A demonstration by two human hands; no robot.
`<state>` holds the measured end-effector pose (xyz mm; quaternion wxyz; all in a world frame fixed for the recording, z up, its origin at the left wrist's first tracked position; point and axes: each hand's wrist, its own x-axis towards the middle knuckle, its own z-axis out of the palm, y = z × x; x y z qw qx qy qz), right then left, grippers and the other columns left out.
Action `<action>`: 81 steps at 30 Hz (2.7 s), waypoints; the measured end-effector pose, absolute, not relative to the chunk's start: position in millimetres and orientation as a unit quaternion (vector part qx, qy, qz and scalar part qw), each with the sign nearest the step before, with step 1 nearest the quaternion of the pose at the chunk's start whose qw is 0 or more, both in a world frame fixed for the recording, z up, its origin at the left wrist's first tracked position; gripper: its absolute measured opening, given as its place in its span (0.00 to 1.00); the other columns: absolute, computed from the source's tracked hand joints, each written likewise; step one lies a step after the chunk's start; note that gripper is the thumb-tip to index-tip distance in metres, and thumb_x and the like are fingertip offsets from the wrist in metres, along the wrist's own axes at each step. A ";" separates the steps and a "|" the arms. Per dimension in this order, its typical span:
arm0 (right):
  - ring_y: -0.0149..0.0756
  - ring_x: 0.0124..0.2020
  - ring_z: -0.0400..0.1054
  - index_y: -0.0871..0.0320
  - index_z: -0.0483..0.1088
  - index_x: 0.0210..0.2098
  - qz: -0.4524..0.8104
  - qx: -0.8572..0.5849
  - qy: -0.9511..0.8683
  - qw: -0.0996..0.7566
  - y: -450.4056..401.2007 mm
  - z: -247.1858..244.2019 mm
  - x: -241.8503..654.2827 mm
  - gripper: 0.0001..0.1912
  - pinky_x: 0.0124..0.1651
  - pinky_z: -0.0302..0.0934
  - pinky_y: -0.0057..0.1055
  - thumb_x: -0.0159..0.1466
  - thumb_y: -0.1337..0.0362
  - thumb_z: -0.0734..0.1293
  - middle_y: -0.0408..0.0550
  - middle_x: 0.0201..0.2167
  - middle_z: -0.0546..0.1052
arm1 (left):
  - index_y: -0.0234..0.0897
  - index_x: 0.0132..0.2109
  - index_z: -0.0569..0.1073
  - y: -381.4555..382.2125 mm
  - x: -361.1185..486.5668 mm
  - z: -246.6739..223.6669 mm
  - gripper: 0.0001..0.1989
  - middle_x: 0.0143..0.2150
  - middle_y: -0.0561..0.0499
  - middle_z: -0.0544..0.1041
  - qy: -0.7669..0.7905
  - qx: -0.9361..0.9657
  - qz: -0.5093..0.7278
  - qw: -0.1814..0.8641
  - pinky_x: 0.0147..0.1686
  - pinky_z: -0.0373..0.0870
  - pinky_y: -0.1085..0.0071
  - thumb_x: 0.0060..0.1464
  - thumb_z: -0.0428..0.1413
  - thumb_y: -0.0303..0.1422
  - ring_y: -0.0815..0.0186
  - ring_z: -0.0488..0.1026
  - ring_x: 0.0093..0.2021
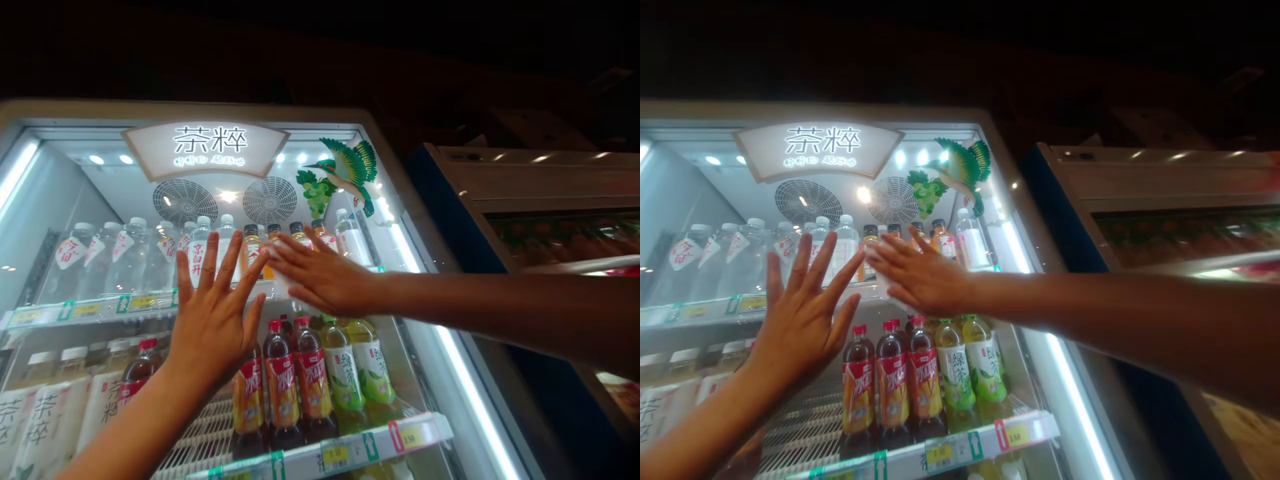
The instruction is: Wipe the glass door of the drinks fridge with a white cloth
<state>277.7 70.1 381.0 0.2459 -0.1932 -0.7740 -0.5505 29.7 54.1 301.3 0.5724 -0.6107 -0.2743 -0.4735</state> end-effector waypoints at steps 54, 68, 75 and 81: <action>0.52 0.79 0.37 0.56 0.43 0.77 -0.559 -0.214 -0.749 0.284 61.6 336.8 111.3 0.44 0.77 0.32 0.68 0.72 0.39 0.57 0.56 0.78 0.49 | 0.60 0.77 0.35 49.1 -156.9 290.8 0.39 0.81 0.48 0.42 -0.327 -0.623 -0.454 0.547 0.74 0.32 0.31 0.69 0.48 0.43 0.46 0.35 0.81; 0.53 0.80 0.34 0.54 0.33 0.78 -0.546 -0.179 -0.771 0.274 67.7 311.3 260.9 0.51 0.77 0.25 0.66 0.70 0.34 0.56 0.56 0.78 0.48 | 0.55 0.77 0.46 45.2 -20.4 280.1 0.33 0.82 0.50 0.41 -0.336 -0.636 -0.446 0.532 0.75 0.26 0.36 0.70 0.46 0.44 0.50 0.31 0.81; 0.60 0.79 0.31 0.53 0.33 0.78 -0.516 -0.245 -0.740 0.356 75.2 315.6 313.9 0.48 0.75 0.27 0.71 0.71 0.35 0.54 0.56 0.79 0.42 | 0.52 0.77 0.49 40.4 29.3 274.2 0.33 0.82 0.51 0.39 -0.353 -0.654 -0.432 0.512 0.75 0.24 0.36 0.69 0.46 0.43 0.48 0.30 0.81; 0.55 0.79 0.37 0.52 0.33 0.79 -0.512 -0.172 -0.792 0.286 66.2 272.2 311.1 0.51 0.78 0.30 0.65 0.69 0.33 0.56 0.54 0.78 0.49 | 0.51 0.77 0.52 35.6 43.4 255.4 0.32 0.82 0.50 0.39 -0.379 -0.677 -0.412 0.478 0.74 0.24 0.34 0.69 0.47 0.43 0.48 0.29 0.81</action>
